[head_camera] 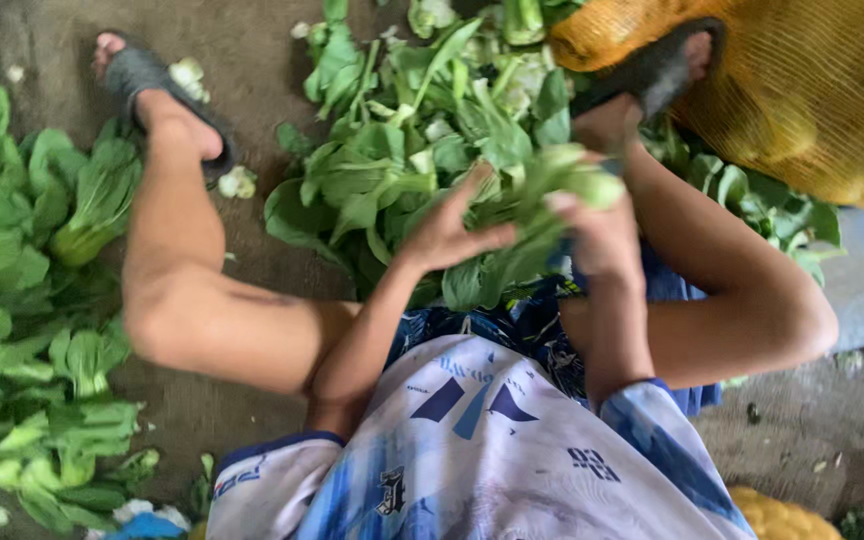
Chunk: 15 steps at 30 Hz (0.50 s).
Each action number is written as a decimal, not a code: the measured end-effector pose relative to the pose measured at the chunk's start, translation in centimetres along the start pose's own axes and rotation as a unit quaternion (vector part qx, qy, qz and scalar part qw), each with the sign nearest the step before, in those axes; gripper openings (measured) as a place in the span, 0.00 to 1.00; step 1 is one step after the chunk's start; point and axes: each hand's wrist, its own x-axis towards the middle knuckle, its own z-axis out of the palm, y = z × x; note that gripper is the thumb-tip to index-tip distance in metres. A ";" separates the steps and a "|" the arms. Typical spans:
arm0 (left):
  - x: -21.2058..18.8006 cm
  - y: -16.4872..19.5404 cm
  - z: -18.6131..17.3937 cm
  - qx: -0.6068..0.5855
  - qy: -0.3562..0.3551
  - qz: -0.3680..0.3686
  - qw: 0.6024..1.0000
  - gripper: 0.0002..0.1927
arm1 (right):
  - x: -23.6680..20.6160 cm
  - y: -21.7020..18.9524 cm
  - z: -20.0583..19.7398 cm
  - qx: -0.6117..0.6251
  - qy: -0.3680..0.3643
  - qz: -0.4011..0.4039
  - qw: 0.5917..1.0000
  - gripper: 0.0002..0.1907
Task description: The person sits on the floor surrounded by piles of bok choy and uses a small knife to trim the root ends off the vegetables one at a time, tossing trimmed heads aside and pulling new untrimmed ones from the pile.
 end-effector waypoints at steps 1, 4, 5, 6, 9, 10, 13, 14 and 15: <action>-0.1 -1.1 2.4 -0.089 -0.101 -0.026 0.991 0.47 | -0.1 0.4 0.9 -0.012 -0.034 0.014 0.999 0.31; -0.1 -4.7 7.1 -0.228 -0.005 -0.212 0.950 0.34 | -0.1 0.5 0.7 -0.068 -0.030 0.022 0.997 0.27; 0.1 -5.2 7.1 -0.268 0.045 -0.313 0.910 0.29 | -0.2 0.2 0.0 -0.089 -0.012 0.023 0.996 0.25; 0.3 -5.4 6.0 -0.305 0.096 -0.408 0.855 0.25 | -0.3 -0.1 -0.8 -0.041 0.014 0.025 0.999 0.23; 1.1 -1.9 -4.1 -0.492 0.282 -0.130 0.814 0.28 | -1.0 -1.2 -3.7 0.065 0.075 0.020 0.995 0.18; 1.3 0.3 -9.3 -0.480 0.346 -0.019 0.806 0.34 | -1.5 -1.3 -4.5 0.080 0.088 0.016 0.993 0.17; 1.9 6.8 -23.6 -0.385 0.405 0.243 0.792 0.49 | -2.5 -0.8 -5.7 0.148 0.112 0.024 0.982 0.13; 2.8 8.5 -27.2 -0.428 0.419 0.255 0.759 0.53 | -2.2 -0.4 -5.7 0.176 0.110 0.019 0.978 0.13; 3.8 8.9 -28.5 -0.343 0.436 0.229 0.800 0.51 | -1.8 0.0 -5.6 0.230 0.109 0.035 0.966 0.12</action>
